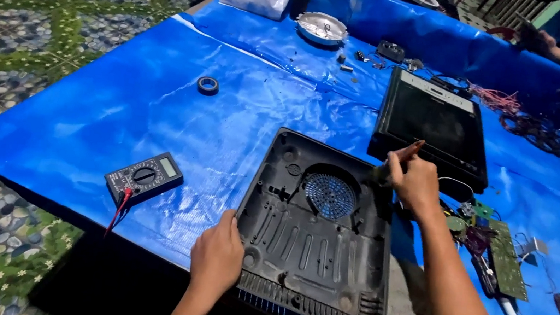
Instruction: Cleaning the internal components of an induction stove, including the plastic casing and circuit boards, using a brush and cloth.
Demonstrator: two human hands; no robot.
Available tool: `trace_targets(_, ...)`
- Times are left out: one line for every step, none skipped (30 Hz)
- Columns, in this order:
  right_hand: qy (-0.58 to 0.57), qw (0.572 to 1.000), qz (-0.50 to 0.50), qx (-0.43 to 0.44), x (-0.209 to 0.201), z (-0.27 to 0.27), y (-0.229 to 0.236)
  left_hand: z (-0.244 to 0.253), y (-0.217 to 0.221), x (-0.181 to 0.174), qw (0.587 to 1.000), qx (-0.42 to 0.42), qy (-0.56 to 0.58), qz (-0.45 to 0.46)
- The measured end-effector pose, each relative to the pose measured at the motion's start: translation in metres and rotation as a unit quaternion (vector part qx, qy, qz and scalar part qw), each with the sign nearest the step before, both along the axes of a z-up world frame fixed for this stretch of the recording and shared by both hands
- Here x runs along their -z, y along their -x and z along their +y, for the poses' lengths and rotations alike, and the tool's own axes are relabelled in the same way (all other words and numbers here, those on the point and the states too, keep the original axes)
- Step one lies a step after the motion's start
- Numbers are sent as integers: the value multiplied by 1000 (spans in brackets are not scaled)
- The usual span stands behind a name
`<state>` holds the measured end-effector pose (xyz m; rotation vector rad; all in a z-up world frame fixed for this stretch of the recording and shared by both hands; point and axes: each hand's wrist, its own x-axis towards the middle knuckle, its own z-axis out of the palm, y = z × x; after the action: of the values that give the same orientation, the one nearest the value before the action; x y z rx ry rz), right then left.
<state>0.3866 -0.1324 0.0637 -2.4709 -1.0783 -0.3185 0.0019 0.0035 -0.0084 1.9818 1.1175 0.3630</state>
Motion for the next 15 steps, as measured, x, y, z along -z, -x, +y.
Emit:
trace_targets(-1,1000,0,2,-6,-3,12,-1,0,0,1000,2,-1,0)
trace_targets(40,997,59,1,-11,-5,24,-1,0,-1,1000,-1,1,-5)
trace_targets(81,990,117,0,-17,-6,35,-2,1,-1,1000,-4,2,-10)
trace_targets(80,990,117,0,-21,-8,36,-2,1,0,1000,-4,2,-10)
trace_targets(66,990,125,-7,-25,-11,37,-2,1,0,1000,-5,-4,-14)
trace_targets(51,990,134,-12,-28,-14,37,-2,0,0,1000,-4,-9,-17)
trace_targets(50,990,135,-11,-23,-17,37,-4,1,2,1000,-3,-10,-17)
trace_targets(57,994,97,-6,-19,-18,36,-4,0,4,1000,-7,-16,-12)
trace_targets(64,996,60,-2,-15,-19,35,-4,-1,5,1000,-12,-22,-8)
trace_targets(61,996,60,-2,-24,-19,46,-5,0,3,1000,-12,-24,-8)
trace_targets(61,987,152,4,-33,-19,58,-5,0,0,1000,-12,-18,-7)
trace_targets(61,968,244,10,-40,-20,69,-6,1,-2,1000,-12,-9,-4)
trace_targets(60,968,245,9,-35,-21,67,-6,2,0,1000,-12,-10,-3)
trace_targets(47,983,175,-11,-32,-24,64,-6,1,1,1000,-17,-13,-8)
trace_targets(34,994,104,-31,-29,-27,61,-7,0,2,1000,-23,-17,-13)
